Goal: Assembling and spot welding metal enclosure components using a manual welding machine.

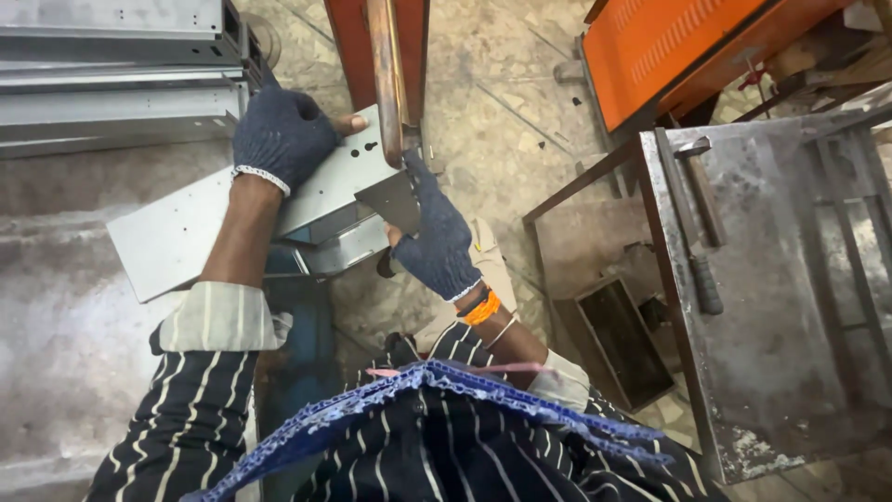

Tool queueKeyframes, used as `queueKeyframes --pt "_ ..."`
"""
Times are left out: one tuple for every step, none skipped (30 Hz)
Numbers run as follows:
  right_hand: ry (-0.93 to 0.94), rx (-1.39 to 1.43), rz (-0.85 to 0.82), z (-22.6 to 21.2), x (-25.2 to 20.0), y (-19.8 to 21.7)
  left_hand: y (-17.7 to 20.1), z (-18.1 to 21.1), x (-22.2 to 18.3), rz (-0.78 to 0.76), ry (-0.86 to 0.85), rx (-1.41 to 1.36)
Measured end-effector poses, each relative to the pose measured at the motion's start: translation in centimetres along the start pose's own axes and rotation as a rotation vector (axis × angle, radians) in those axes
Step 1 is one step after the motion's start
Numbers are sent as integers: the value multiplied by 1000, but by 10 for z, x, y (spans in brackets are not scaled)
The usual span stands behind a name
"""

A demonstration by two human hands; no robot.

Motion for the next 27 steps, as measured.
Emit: queueKeyframes --pt "4 -2 4 1 3 0 1 4 0 4 -5 -1" --pt "-53 -7 -13 6 4 0 2 7 0 4 10 -13" --pt "-120 -6 -35 8 1 -2 3 6 -5 -4 32 -22" --pt "-125 -3 -36 7 -5 -5 0 0 -8 -8 35 -18" --pt "-123 -22 -37 9 -5 -5 0 -2 -7 12 19 -49" --pt "-121 -41 -38 11 -4 -5 0 -4 -4 33 3 -79" --pt "-118 -42 -33 14 -1 -7 2 -3 -2 36 -2 -79" --pt "-83 -68 -9 15 2 -7 5 -2 0 45 -17 -101" --pt "-57 -97 8 16 -1 -6 4 -2 -3 45 -26 -126" --pt "-63 -100 6 12 -6 -3 1 -3 -10 37 -25 -129" --pt "-103 -82 0 12 -8 0 0 -5 -15 47 0 -176" --pt "-142 -64 -5 12 -11 2 -1 -7 -19 56 24 -222" --pt "-141 -63 -4 8 -9 5 0 -5 -23 57 23 -221" --pt "-95 -34 31 2 -8 8 3 -6 -28 91 40 -286" --pt "-54 -6 56 -5 -11 14 2 -8 -37 119 67 -354" --pt "-60 -5 48 -9 -17 16 -2 -11 -44 115 76 -356" --pt "25 4 105 -16 -17 22 -2 -11 -48 143 64 -414" --pt "111 14 162 -23 -18 28 -1 -12 -52 170 51 -472" --pt "119 18 156 -23 -19 29 -1 -10 -58 180 55 -474" --pt "98 5 182 -21 -20 32 -1 -7 -64 191 48 -514" --pt "75 -5 207 -20 -22 34 0 -6 -71 203 43 -550" --pt "81 2 200 -14 -26 33 0 -5 -78 213 49 -549" --pt "66 -63 216 -6 -29 33 1 -5 -84 228 75 -551" --pt "50 -128 231 2 -30 35 2 -3 -89 243 102 -552" --pt "57 -119 229 0 -31 37 3 -4 -95 253 104 -548" --pt "106 -167 236 -5 -32 39 3 -5 -101 265 124 -549" --pt "156 -217 243 -8 -33 43 2 -6 -106 276 144 -552"
Point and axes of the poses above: each hand's wrist, its own x-axis towards the middle knuckle, its own y-axis out of the back of the hand, z = x × y, the point moved 6 cm from there along x, towards the middle knuckle, and after that the axes turned 5 degrees about y, right-handed, at the moved point
